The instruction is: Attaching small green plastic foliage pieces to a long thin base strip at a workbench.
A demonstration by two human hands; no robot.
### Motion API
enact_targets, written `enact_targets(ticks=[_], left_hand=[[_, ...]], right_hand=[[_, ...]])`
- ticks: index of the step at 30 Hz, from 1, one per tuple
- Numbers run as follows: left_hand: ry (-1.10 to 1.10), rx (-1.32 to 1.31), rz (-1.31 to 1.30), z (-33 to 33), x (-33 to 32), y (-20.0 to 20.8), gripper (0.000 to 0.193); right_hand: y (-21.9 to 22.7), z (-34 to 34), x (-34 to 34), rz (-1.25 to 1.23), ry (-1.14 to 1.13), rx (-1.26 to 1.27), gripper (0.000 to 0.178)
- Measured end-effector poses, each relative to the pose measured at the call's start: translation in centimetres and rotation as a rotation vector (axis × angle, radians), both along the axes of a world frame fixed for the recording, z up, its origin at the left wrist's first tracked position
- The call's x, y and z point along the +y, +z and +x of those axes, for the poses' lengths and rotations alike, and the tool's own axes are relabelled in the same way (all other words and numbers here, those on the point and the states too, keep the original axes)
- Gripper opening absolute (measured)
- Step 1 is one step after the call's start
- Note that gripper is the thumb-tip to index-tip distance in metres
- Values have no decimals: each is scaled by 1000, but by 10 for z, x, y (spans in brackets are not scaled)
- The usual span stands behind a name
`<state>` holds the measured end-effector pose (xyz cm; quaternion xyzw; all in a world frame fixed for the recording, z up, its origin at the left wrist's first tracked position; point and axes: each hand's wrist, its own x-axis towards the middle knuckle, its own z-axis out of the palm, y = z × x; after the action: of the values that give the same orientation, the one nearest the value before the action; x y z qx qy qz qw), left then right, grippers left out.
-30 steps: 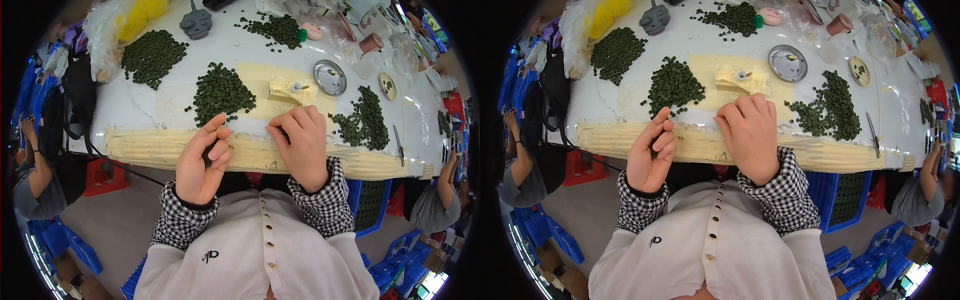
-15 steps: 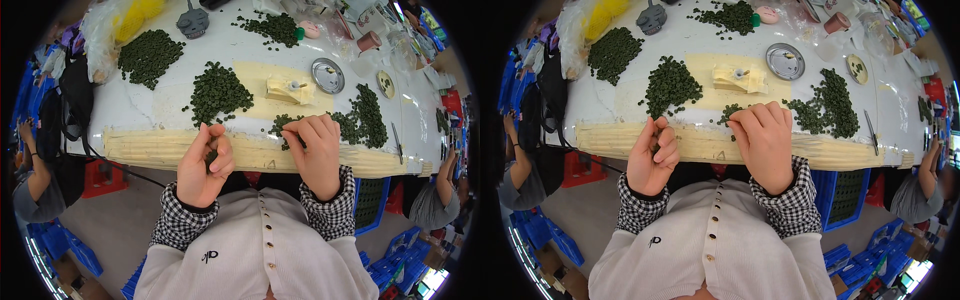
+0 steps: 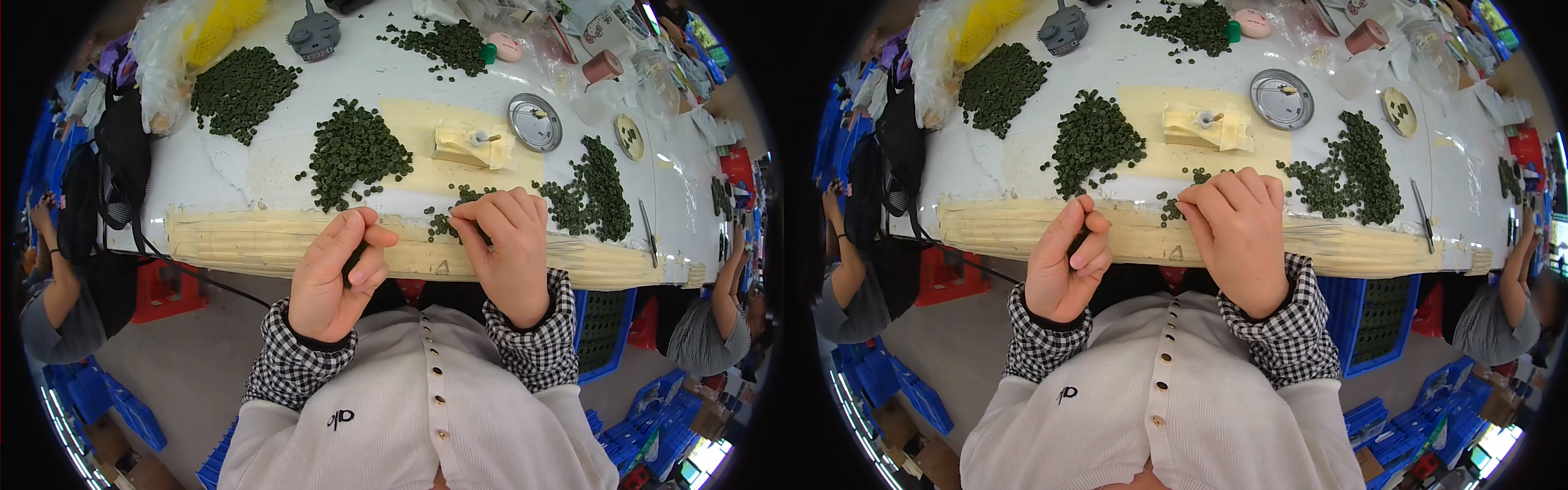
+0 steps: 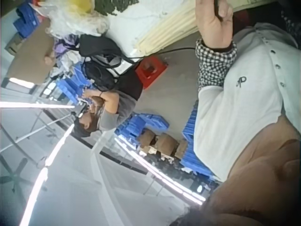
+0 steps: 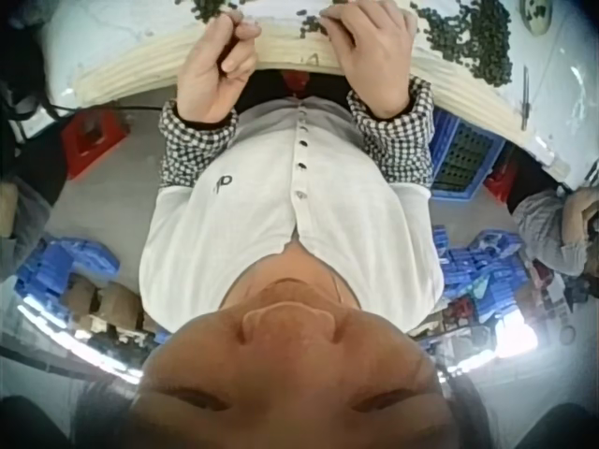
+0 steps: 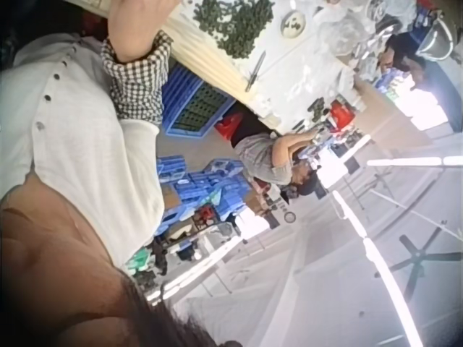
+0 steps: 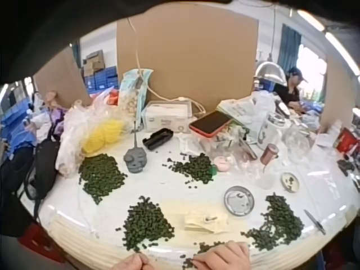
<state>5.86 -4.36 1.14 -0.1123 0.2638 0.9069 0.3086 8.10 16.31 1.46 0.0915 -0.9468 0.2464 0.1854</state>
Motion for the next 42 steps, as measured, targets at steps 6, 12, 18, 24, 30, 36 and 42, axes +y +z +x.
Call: enact_targets(ticks=[6,12,18,24,30,36,42], left_hand=[[-30,7,-58,0,2,3,18],[-14,12,-56,2,-1,-4,16],[-36,10,-64,2,2,-6,13],[-42,11,-85,1,2,-5,11],[-39,-4,-83,1,3,-6,11],[-41,-3,-81,1,3,-7,13],[-56,59,-197,3,6,-4,15]], right_hand=[[-3,-12,-11,56,58,29,11],[-9,-17,-13,120,80,57,9],[-9,-16,-7,-37,50,37,10],[-7,-11,-4,-196,84,25,15],[-9,-8,-1,-221,71,-8,10],[-7,-8,0,-209,93,26,12],[4,0,-3,-542,12,-216,14]])
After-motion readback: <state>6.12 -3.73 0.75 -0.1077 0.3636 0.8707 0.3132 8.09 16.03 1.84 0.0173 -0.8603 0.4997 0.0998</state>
